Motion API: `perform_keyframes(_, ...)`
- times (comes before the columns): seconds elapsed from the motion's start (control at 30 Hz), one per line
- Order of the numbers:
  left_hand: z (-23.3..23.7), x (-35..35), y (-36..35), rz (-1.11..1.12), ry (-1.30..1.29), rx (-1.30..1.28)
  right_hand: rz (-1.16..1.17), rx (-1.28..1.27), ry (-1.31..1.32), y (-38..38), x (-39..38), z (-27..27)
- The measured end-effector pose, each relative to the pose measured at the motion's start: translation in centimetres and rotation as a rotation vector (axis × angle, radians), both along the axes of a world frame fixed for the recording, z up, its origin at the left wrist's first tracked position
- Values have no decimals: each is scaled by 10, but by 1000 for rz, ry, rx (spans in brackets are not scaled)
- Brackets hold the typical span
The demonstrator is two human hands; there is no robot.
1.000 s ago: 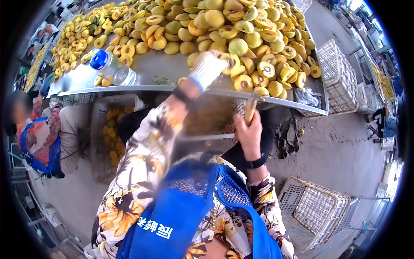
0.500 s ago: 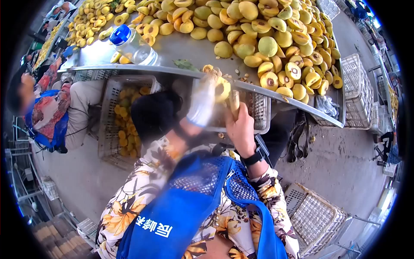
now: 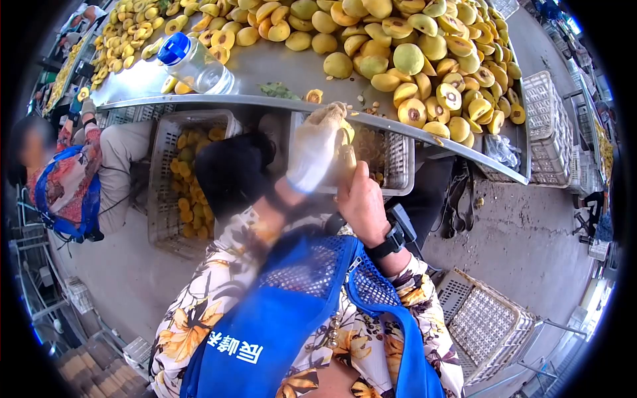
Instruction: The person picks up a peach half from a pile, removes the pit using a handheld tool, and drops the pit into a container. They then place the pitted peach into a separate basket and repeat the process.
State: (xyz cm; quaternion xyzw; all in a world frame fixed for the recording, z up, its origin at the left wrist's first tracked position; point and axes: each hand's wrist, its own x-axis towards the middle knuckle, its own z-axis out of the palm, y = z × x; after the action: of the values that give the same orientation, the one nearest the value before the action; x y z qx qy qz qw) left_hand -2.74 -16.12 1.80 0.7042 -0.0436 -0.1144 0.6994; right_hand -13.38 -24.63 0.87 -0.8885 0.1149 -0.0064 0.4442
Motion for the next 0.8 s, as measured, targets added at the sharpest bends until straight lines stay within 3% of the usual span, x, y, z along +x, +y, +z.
perform_keyframes(0.03, 9, 0, 0, -16, 272, -119, 20, -15, 16, -1, -1, 0)
perform_keyframes(0.13, 3, 10, 12, -202, 105, 65, 47, -26, 38, -3, -1, -4)
perform_keyframes(0.17, -3, 10, 10, -186, -122, 123, 35, -17, 13, -2, 0, -5)
perform_keyframes(0.27, 4, -4, -7, 126, 254, -200, 2, 24, -43, 4, 2, -5)
perform_keyframes(0.3, -9, -5, -7, 106, 224, -292, -6, 45, -46, 5, 2, 0)
perform_keyframes(0.4, -48, -4, -6, 138, -141, -189, -32, 27, -31, 7, 1, -3)
perform_keyframes(0.47, -47, -1, -7, 92, -144, -131, -27, 12, -14, 7, 0, -8)
perform_keyframes(0.53, -28, -2, -3, -7, 221, -279, 2, 22, 5, 5, -1, -12)
perform_keyframes(0.57, -11, 0, -1, -36, 360, -218, -1, 40, 14, 5, -2, -12)
perform_keyframes(0.63, -13, 8, 5, -177, 27, -85, -5, 78, 27, 6, -2, -7)
perform_keyframes(0.7, -4, 7, 7, -166, 87, -1, -60, 120, 29, 9, -1, -2)
perform_keyframes(0.8, -26, -4, 19, -176, -155, -90, -94, 208, 54, 13, -1, 7)
